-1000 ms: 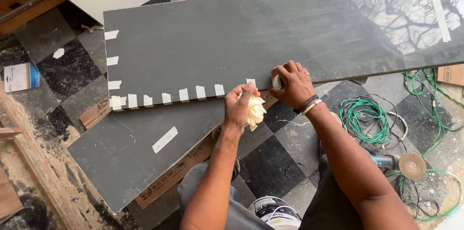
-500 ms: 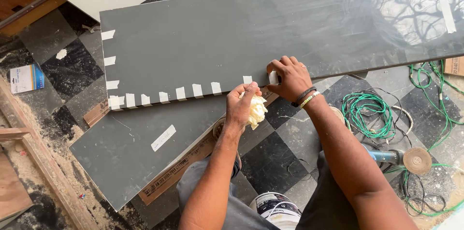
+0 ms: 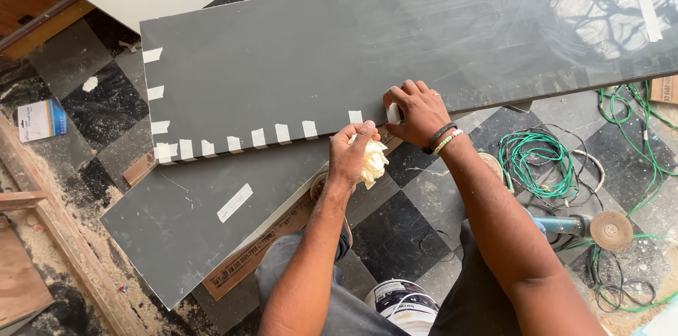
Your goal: The recorder is applying white adhesive strips to the edges of grey furniture components.
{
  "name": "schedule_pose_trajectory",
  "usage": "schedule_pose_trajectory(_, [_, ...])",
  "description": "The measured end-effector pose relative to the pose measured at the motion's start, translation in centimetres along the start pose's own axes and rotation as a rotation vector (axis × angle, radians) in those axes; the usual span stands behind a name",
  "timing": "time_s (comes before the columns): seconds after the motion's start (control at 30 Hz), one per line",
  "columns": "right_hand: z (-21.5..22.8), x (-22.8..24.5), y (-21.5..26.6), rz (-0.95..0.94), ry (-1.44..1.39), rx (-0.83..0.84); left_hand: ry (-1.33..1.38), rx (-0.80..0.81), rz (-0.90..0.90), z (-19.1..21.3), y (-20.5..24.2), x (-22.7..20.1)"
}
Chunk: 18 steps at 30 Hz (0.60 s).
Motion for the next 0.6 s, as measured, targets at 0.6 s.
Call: schedule_pose_trajectory(0.6, [-1.1, 0.2, 0.9, 0.006, -0.161, -0.376, -0.003, 0.003, -0.031, 0.4, -0.1, 0.4])
Point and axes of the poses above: each hand's wrist, its own y-axis away from the middle knuckle, its own z-axis out of the back of the hand, x = y × z, the point moved 3 cm from there along -y, towards the middle knuckle, and after that the axes turned 7 degrees about -z, right-handed, at the moved point
